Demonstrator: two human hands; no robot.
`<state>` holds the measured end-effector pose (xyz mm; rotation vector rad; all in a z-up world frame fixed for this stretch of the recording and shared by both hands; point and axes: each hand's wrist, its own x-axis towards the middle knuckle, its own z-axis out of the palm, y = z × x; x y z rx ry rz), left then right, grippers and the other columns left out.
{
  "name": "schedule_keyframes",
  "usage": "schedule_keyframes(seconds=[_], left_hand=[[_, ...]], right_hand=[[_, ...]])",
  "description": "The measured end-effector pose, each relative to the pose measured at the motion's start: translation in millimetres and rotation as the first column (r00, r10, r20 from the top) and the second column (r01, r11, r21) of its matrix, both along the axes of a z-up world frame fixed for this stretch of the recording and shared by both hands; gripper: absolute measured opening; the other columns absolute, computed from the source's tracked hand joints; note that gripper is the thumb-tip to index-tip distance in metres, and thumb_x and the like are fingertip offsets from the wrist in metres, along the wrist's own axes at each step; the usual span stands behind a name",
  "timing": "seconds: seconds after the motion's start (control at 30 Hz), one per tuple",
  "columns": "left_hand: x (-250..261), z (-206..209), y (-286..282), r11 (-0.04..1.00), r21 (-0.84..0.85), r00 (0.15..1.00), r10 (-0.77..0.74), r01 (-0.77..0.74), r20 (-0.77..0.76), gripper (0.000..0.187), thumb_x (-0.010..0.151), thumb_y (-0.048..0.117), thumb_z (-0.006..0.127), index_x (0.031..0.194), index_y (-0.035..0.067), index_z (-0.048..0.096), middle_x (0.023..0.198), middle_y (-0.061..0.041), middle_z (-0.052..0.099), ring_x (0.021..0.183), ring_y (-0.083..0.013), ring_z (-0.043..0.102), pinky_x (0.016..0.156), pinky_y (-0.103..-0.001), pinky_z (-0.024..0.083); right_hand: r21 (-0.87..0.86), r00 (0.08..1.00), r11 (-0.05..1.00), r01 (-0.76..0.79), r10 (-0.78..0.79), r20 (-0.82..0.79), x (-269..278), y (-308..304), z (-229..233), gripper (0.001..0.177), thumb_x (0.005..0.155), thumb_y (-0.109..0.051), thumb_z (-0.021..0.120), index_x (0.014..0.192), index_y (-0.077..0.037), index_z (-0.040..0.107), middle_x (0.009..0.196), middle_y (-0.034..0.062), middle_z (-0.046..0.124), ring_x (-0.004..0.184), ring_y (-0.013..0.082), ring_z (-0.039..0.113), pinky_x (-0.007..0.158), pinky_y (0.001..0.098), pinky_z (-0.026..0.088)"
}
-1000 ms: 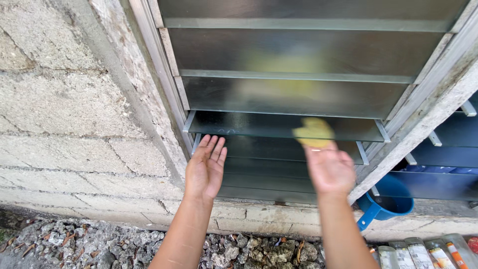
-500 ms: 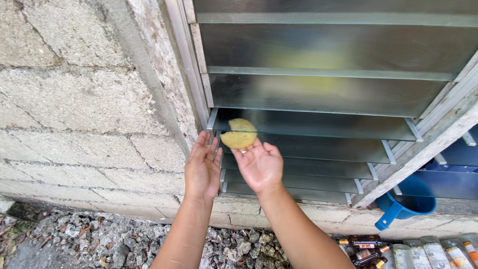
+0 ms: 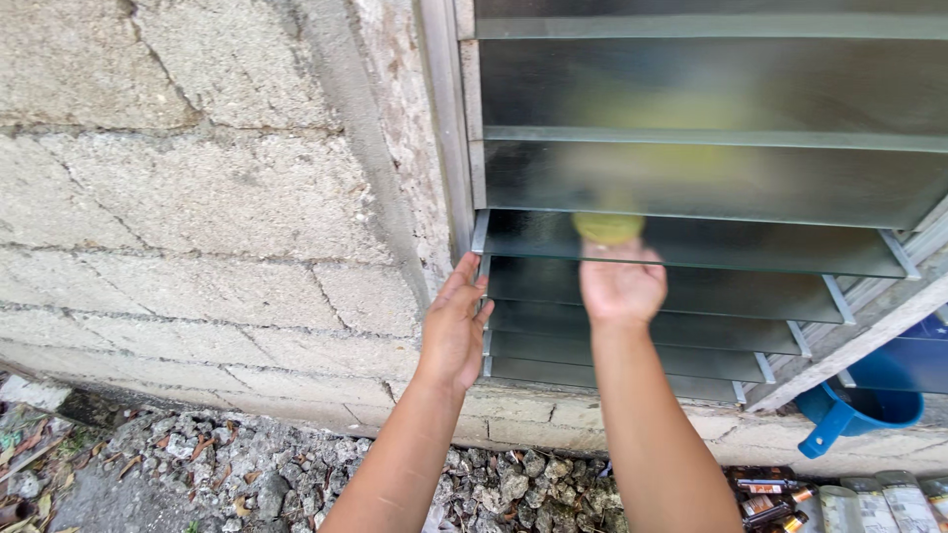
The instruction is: The person cleans glass window slats with a sponge dipped in a blue bucket of water, wiping both sides of the glass louvers.
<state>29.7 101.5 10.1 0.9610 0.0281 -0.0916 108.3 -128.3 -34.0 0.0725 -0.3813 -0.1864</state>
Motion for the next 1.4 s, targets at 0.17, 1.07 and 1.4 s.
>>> schedule_keyframes(seconds=[0.17,1.07,1.4], left_hand=[[4.1,-2.3,0.9,1.0,0.026,1.0,-0.013,0.013,-0.012,0.069,0.089,0.012,0.05,0.156,0.005,0.038,0.166,-0.003,0.038,0.142,-0.0195,0.04,0.112,-0.035,0.031],[10.4,-10.4,-2.3,0.999,0.04,0.999,0.03,-0.031,0.025,0.067,0.09,0.011,0.05,0.156,0.006,0.04,0.165,-0.009,0.039,0.145,-0.0133,0.038,0.113,-0.031,0.027],[-3.1,-29.5,-44.3,0.994,0.029,0.994,0.104,-0.103,-0.039,0.066,0.091,0.014,0.048,0.157,0.014,0.039,0.163,0.003,0.042,0.139,-0.012,0.043,0.111,-0.033,0.029]], right_hand=[[-0.149,0.989,0.979,-0.141,0.133,-0.065,23.8,91.5,-4.3,0.06,0.093,-0.03,0.047,0.141,0.006,0.047,0.146,0.0221,0.054,0.139,0.0372,0.049,0.123,0.0521,0.033],[-0.255,0.977,0.958,-0.133,0.083,-0.195,-59.2,61.0,11.9,0.059,0.087,-0.007,0.051,0.141,0.014,0.044,0.149,0.0275,0.051,0.144,0.04,0.046,0.127,0.0535,0.03],[-0.087,0.963,0.971,0.223,-0.233,-0.134,-82.0,-163.1,-13.1,0.06,0.087,0.007,0.049,0.146,0.017,0.045,0.157,0.0305,0.049,0.152,0.0417,0.043,0.131,0.0589,0.023]])
